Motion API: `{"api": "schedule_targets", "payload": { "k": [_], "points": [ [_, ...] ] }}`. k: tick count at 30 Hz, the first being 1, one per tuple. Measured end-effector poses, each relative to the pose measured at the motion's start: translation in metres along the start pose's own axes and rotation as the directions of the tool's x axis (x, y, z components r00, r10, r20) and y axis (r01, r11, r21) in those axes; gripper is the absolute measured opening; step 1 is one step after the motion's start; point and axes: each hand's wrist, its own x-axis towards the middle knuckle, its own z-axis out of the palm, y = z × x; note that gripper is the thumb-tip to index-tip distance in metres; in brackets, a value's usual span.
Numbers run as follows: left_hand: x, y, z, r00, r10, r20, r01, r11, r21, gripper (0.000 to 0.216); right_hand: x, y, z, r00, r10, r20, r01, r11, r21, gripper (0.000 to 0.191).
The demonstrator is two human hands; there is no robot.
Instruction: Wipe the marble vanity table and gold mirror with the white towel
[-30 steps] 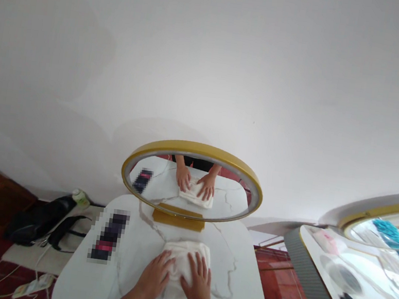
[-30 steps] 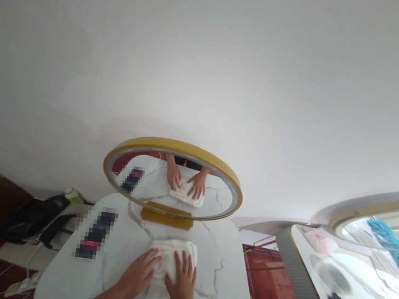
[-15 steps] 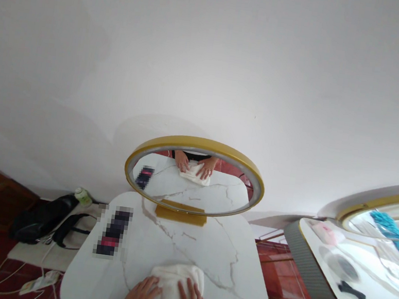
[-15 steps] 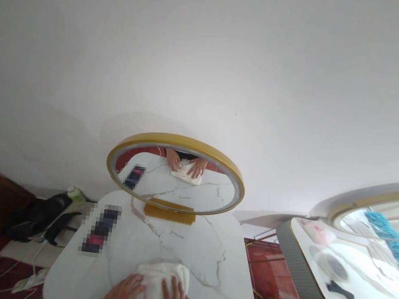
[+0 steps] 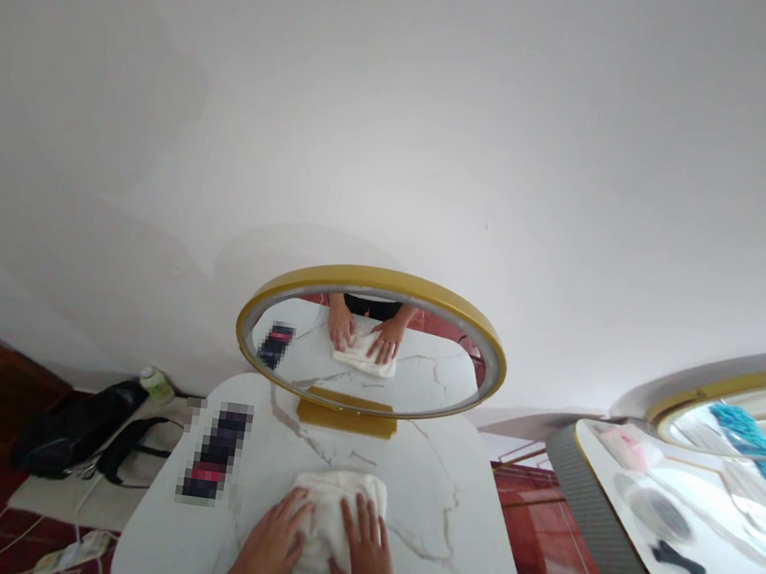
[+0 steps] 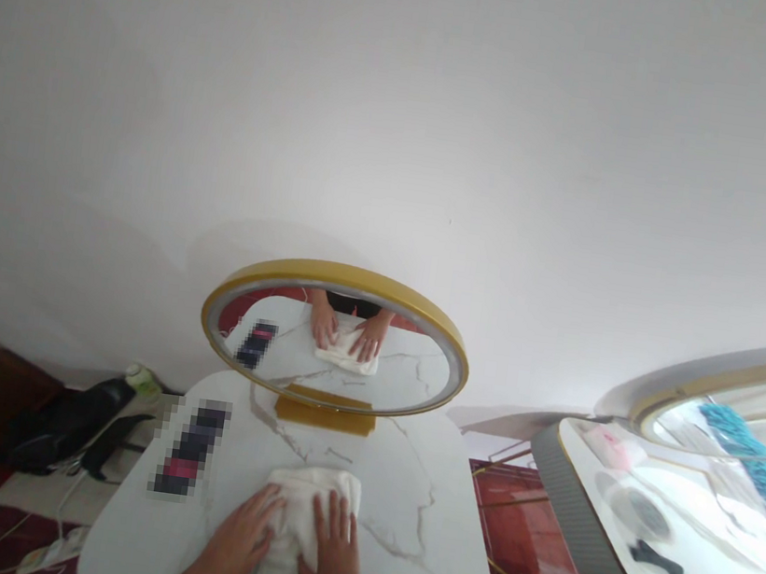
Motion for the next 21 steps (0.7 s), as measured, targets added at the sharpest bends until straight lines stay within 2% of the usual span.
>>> {"api": "schedule_targets", "payload": {
  "k": [6,11,17,21],
  "points": [
    [0.035,0.002,-0.022,0.997,-0.072,-0.011,0.073,0.997,0.039,0.058,0.048,-0.001,-0.002,0.997,0.070,0.010,-0.070,0.997,0.008,0.082],
    [0.057,0.003,-0.032,0.994,-0.113,-0.015,0.113,0.991,0.070,0.061,0.074,-0.001,-0.007,0.992,0.114,0.044,-0.115,0.993,0.013,0.082],
    [0.063,0.002,-0.032,0.993,-0.120,-0.016,0.121,0.989,0.080,0.059,0.079,-0.002,-0.015,0.989,0.131,0.071,-0.133,0.991,0.033,0.081],
    [0.050,0.005,-0.028,0.995,-0.103,-0.008,0.103,0.993,0.063,0.060,0.064,-0.002,-0.015,0.997,0.074,0.010,-0.074,0.997,0.037,0.081]
  ]
}}
